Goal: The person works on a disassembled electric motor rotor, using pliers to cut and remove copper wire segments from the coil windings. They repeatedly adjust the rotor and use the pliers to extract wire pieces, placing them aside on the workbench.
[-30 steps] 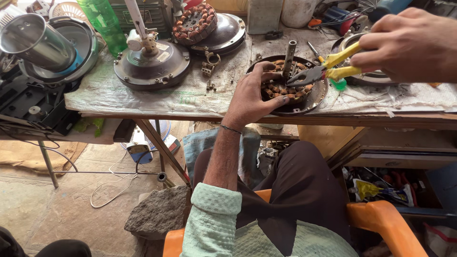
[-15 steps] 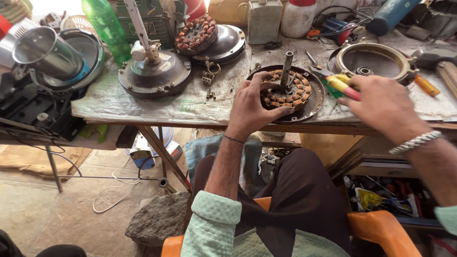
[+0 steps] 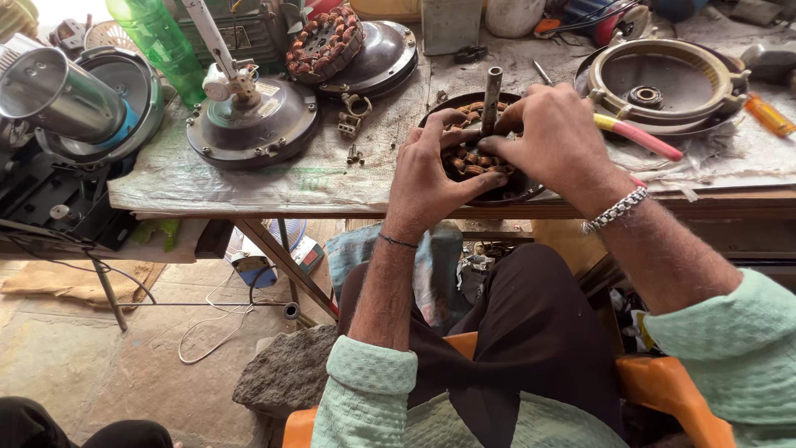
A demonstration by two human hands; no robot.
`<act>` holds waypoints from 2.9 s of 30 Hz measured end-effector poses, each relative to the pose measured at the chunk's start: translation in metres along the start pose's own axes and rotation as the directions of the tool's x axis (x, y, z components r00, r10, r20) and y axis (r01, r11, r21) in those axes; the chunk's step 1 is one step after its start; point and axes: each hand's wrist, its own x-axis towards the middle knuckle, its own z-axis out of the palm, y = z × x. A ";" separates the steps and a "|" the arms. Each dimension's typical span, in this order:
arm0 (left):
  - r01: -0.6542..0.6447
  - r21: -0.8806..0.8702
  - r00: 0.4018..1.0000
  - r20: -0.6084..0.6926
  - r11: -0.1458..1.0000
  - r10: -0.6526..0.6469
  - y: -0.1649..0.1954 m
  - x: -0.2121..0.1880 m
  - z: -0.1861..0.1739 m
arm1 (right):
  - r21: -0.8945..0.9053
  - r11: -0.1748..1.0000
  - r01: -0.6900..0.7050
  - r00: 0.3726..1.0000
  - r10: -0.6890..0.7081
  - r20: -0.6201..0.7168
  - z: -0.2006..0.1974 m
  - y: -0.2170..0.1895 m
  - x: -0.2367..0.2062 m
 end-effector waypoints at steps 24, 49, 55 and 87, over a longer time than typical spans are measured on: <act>-0.053 -0.081 0.999 0.005 0.995 0.054 -0.012 -0.002 -0.007 | 0.060 0.933 0.354 0.924 -0.359 0.129 -0.006 0.024 0.003; 0.011 -0.179 0.996 0.084 0.984 0.004 -0.010 -0.001 -0.010 | 0.604 0.781 0.158 0.968 -0.002 -0.250 0.011 0.025 -0.030; -0.008 -0.118 0.997 0.069 0.993 0.016 -0.011 -0.003 -0.008 | 0.682 0.724 0.107 0.978 0.048 -0.204 0.011 0.020 -0.038; -0.018 -0.088 0.999 0.036 0.996 0.021 0.003 -0.003 -0.015 | -0.520 0.834 0.182 0.983 -0.149 0.104 -0.026 -0.055 -0.008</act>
